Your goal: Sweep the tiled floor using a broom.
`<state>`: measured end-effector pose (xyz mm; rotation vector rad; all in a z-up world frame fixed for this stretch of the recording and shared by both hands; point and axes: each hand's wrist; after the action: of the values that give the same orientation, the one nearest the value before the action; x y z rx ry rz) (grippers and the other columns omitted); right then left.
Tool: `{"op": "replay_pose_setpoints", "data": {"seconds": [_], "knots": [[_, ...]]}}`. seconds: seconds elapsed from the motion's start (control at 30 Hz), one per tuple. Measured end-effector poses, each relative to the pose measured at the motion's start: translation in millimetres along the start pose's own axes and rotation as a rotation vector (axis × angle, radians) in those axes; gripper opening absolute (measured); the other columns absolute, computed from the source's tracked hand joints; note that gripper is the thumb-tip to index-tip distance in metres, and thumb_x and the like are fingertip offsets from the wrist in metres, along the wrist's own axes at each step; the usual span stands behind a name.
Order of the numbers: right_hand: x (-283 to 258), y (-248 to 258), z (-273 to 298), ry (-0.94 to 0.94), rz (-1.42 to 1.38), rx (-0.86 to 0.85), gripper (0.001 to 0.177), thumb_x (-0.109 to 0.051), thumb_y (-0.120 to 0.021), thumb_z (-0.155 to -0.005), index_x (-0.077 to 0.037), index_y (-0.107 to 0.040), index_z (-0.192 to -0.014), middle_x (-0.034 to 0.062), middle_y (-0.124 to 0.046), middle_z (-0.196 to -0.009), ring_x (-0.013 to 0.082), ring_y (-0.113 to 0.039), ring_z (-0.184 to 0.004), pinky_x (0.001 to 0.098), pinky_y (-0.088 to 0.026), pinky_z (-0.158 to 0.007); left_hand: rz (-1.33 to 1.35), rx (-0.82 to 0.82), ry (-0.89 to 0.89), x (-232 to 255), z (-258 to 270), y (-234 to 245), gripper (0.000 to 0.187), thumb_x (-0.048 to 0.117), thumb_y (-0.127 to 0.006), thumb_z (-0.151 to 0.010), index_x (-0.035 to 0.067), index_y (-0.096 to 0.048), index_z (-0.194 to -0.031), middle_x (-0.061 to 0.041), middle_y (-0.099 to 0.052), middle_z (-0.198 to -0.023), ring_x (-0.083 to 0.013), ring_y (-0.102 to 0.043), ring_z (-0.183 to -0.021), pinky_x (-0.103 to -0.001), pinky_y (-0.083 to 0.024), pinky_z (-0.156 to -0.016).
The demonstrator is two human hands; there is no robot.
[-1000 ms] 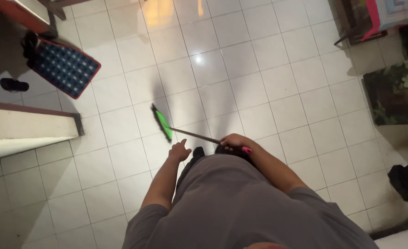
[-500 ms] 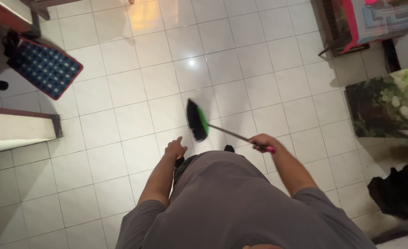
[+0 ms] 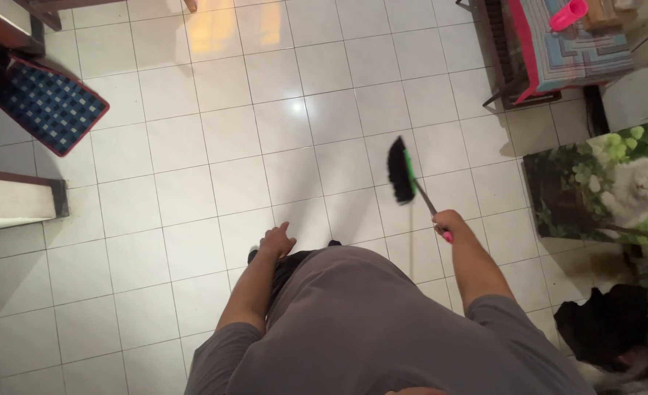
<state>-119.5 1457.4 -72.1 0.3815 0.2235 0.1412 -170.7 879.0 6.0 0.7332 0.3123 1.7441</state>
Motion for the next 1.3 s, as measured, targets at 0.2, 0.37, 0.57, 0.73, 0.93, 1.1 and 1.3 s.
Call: {"op": "replay_pose_setpoints", "data": {"seconds": [0.2, 0.37, 0.57, 0.73, 0.93, 1.1, 1.3], "knots": [[-24.2, -44.3, 36.8, 0.127, 0.501, 0.197, 0.021, -0.006, -0.058, -0.087, 0.007, -0.072, -0.080, 0.0234, -0.075, -0.075, 0.0332, -0.074, -0.058, 0.0411, -0.057, -0.049, -0.031, -0.003, 0.017, 12.0, 5.6, -14.6, 0.080, 0.044, -0.065, -0.090, 0.023, -0.032, -0.159, -0.014, -0.049, -0.152, -0.0358, -0.043, -0.143, -0.055, -0.040, -0.114], [-0.6, -101.9, 14.6, 0.468, 1.096, 0.141, 0.015, -0.010, -0.068, -0.080, -0.002, -0.079, -0.086, 0.0141, -0.077, -0.083, 0.0250, -0.074, -0.070, 0.0353, -0.056, -0.060, -0.049, 0.023, 0.002, -3.3, 14.3, -16.0, 0.079, 0.045, -0.063, -0.091, 0.023, -0.031, -0.160, -0.014, -0.049, -0.152, -0.0365, -0.043, -0.143, -0.055, -0.040, -0.114], [-32.1, -134.0, 146.7, 0.386, 0.143, -0.162, 0.033, -0.007, -0.061, -0.094, 0.009, -0.061, -0.122, 0.0102, -0.057, -0.077, 0.0180, -0.051, -0.064, 0.0299, -0.041, -0.055, -0.122, -0.001, 0.043, -23.4, 5.9, -3.3, 0.079, 0.049, -0.061, -0.094, 0.023, -0.028, -0.161, -0.014, -0.048, -0.153, -0.0376, -0.043, -0.142, -0.056, -0.042, -0.113], [-61.0, -167.3, 192.8, 0.222, -0.040, -0.367, 0.044, -0.014, -0.063, -0.095, -0.002, -0.057, -0.137, 0.0068, -0.059, -0.071, 0.0150, -0.050, -0.054, 0.0318, -0.042, -0.048, -0.127, -0.006, 0.017, -25.6, 6.6, -3.9, 0.079, 0.048, -0.062, -0.094, 0.023, -0.028, -0.161, -0.013, -0.050, -0.151, -0.0359, -0.044, -0.142, -0.055, -0.043, -0.112], [-70.2, -225.3, 165.8, 0.343, -0.016, -0.653, 0.047, -0.005, -0.063, -0.095, 0.006, -0.057, -0.141, 0.0034, -0.063, -0.076, 0.0098, -0.052, -0.058, 0.0255, -0.045, -0.052, -0.133, -0.004, 0.001, -14.6, 17.2, -15.4, 0.078, 0.048, -0.062, -0.095, 0.024, -0.030, -0.161, -0.013, -0.052, -0.151, -0.0358, -0.046, -0.141, -0.055, -0.042, -0.114], [-69.7, -210.5, 151.8, 0.293, 0.085, -0.693, 0.047, -0.008, -0.064, -0.095, 0.004, -0.058, -0.140, 0.0031, -0.058, -0.071, 0.0099, -0.050, -0.055, 0.0251, -0.044, -0.051, -0.110, 0.008, 0.081, -1.3, 10.6, -20.8, 0.079, 0.048, -0.063, -0.094, 0.024, -0.029, -0.161, -0.012, -0.050, -0.152, -0.0357, -0.044, -0.143, -0.057, -0.040, -0.115], [-32.8, -98.5, 89.0, 0.158, 0.109, -0.584, 0.034, -0.019, -0.055, -0.099, -0.007, -0.061, -0.130, 0.0016, -0.046, -0.059, 0.0137, -0.042, -0.046, 0.0317, -0.036, -0.041, -0.077, 0.026, 0.129, 50.2, 1.8, -22.1, 0.078, 0.047, -0.063, -0.095, 0.024, -0.029, -0.161, -0.012, -0.048, -0.154, -0.0363, -0.042, -0.144, -0.055, -0.040, -0.115]]}}
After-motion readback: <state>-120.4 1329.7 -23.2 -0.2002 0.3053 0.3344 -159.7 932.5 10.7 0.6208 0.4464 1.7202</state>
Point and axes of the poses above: each hand's wrist, its own z-axis away from the middle knuckle, its own y-axis out of the back of the hand, x = y × z
